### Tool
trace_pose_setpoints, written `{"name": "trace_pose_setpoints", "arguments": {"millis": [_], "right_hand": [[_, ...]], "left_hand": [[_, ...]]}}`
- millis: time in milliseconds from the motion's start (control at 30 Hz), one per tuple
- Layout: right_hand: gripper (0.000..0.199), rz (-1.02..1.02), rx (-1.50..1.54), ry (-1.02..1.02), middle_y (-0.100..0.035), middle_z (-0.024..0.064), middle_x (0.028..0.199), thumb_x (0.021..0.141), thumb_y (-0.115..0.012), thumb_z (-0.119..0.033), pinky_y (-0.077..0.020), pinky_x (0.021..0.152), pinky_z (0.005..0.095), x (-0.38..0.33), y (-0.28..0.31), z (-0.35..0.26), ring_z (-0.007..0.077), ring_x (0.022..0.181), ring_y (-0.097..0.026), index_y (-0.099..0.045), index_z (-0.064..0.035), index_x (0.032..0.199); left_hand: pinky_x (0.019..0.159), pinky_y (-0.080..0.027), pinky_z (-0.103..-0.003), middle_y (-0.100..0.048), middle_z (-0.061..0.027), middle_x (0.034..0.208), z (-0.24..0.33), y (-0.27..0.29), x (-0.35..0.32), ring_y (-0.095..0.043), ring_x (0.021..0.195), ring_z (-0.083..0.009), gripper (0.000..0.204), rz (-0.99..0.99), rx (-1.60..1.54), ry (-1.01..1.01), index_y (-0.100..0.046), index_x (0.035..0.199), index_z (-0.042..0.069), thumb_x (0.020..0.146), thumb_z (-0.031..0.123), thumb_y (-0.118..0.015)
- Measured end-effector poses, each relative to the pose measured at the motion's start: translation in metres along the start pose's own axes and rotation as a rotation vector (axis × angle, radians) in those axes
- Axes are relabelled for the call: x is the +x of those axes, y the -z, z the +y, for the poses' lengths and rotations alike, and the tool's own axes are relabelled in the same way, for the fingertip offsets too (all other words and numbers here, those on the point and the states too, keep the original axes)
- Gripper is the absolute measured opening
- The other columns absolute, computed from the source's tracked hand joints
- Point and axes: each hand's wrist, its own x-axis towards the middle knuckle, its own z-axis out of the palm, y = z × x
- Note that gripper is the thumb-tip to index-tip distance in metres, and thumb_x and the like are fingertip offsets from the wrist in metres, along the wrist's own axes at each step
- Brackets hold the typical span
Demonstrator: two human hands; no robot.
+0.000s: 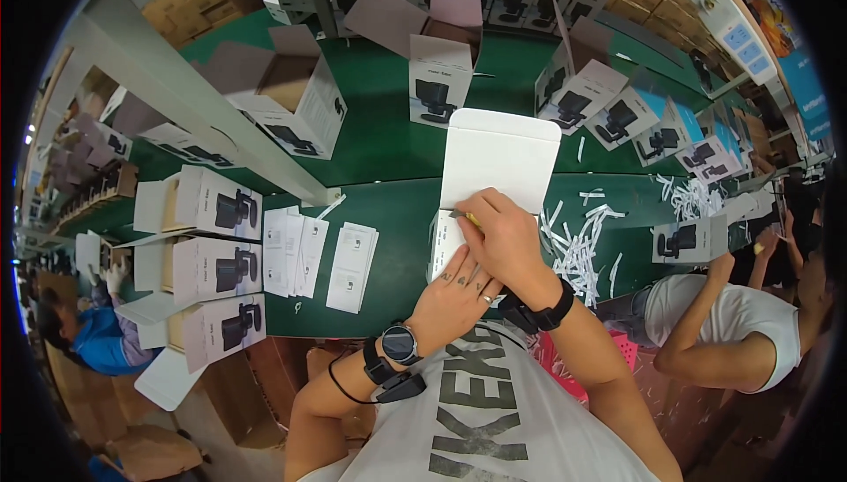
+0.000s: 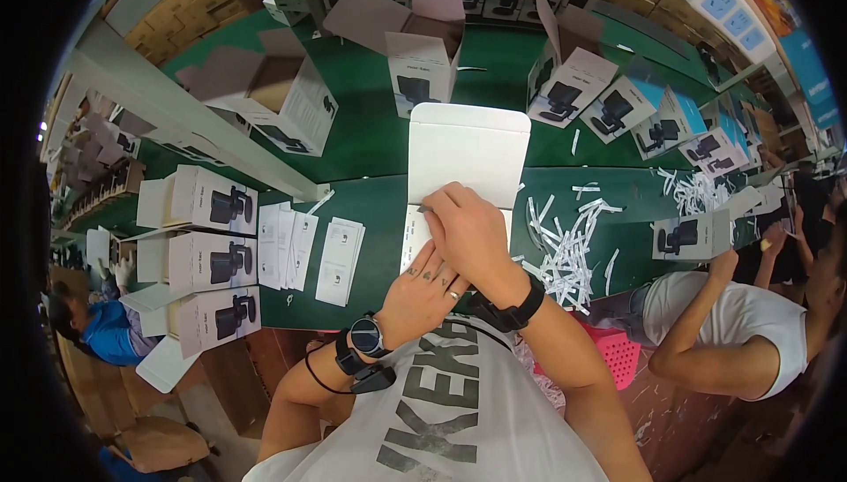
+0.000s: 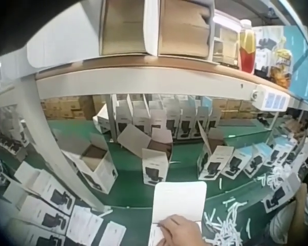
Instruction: The person places a manual into a box, applies a sticker to the box using a tool, and slides a blue sleeve over it. They then set the finished package aside and repeat the process with another box.
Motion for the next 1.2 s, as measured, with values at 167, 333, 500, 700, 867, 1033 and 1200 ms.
{"name": "trace_pose_setpoints", "arguments": {"millis": [167,333,500,700,867,1033,1200], "right_hand": [[0.015,-0.002,0.041,0.01,-0.069,0.0051,0.096,0.083,-0.076,-0.008,-0.0558,0.063,0.0388,-0.003,-0.012,-0.002,0.0292,0.075,-0.07,-0.073,-0.0106,0.098],[0.018,-0.062,0.153,0.043,-0.069,0.0057,0.097,0.081,-0.078,-0.011,-0.0553,0.063,0.0396,-0.004,-0.017,-0.002,0.0298,0.077,-0.07,-0.073,-0.0101,0.098],[0.02,-0.077,0.144,0.04,-0.067,0.006,0.092,0.08,-0.079,-0.019,-0.055,0.065,0.0403,0.003,-0.021,-0.01,0.0325,0.075,-0.068,-0.071,-0.0097,0.096],[0.024,-0.279,0.065,0.027,-0.07,0.0075,0.092,0.082,-0.08,-0.017,-0.0566,0.072,0.0363,0.001,-0.023,-0.009,0.0278,0.082,-0.071,-0.069,-0.0066,0.1],[0.028,0.088,0.164,-0.537,-0.067,0.0028,0.087,0.093,-0.073,-0.004,-0.0526,0.071,0.0268,-0.055,0.083,0.059,0.0086,0.081,-0.063,-0.063,-0.0001,0.119],[0.042,-0.224,0.029,-0.468,-0.066,-0.0019,0.08,0.098,-0.072,-0.014,-0.0444,0.061,0.0231,-0.052,0.099,0.092,0.0051,0.069,-0.055,-0.06,0.0038,0.134],[0.046,0.12,0.914,-0.768,-0.058,-0.0023,0.077,0.098,-0.076,-0.024,-0.0293,0.055,0.024,-0.009,0.059,0.049,0.0042,0.062,-0.04,-0.063,0.0005,0.135]], "left_hand": [[0.122,-0.036,-0.054,-0.064,-0.0197,0.133,-0.007,0.0,-0.008,-0.058,0.13,-0.0397,0.047,0.049,-0.014,-0.029,-0.065,0.135,0.003,0.09,0.017,-0.063],[0.122,-0.036,-0.051,-0.062,-0.0209,0.138,-0.011,-0.005,-0.019,-0.057,0.134,-0.0388,0.053,0.017,0.013,-0.033,-0.059,0.143,0.002,0.093,0.019,-0.059],[0.117,-0.041,-0.05,-0.064,-0.0213,0.133,-0.012,-0.007,-0.021,-0.059,0.131,-0.0377,0.052,0.009,-0.009,0.0,-0.06,0.141,0.003,0.091,0.018,-0.061],[0.115,-0.043,-0.049,-0.062,-0.0214,0.137,-0.009,-0.009,-0.023,-0.057,0.134,-0.0389,0.05,-0.074,-0.148,0.065,-0.061,0.139,0.003,0.091,0.016,-0.06],[0.12,-0.038,-0.05,-0.052,-0.0223,0.152,-0.014,0.005,-0.011,-0.048,0.144,-0.0401,0.056,0.088,0.034,0.014,-0.055,0.146,0.003,0.092,0.017,-0.059],[0.126,-0.029,-0.051,-0.043,-0.0231,0.161,-0.013,0.002,-0.009,-0.039,0.15,-0.043,0.06,-0.014,0.063,0.0,-0.048,0.152,0.001,0.096,0.021,-0.055],[0.126,-0.027,-0.052,-0.046,-0.0228,0.158,-0.017,0.023,-0.01,-0.041,0.148,-0.0435,0.067,-0.054,-0.162,0.052,-0.051,0.151,0.004,0.093,0.033,-0.068]]}}
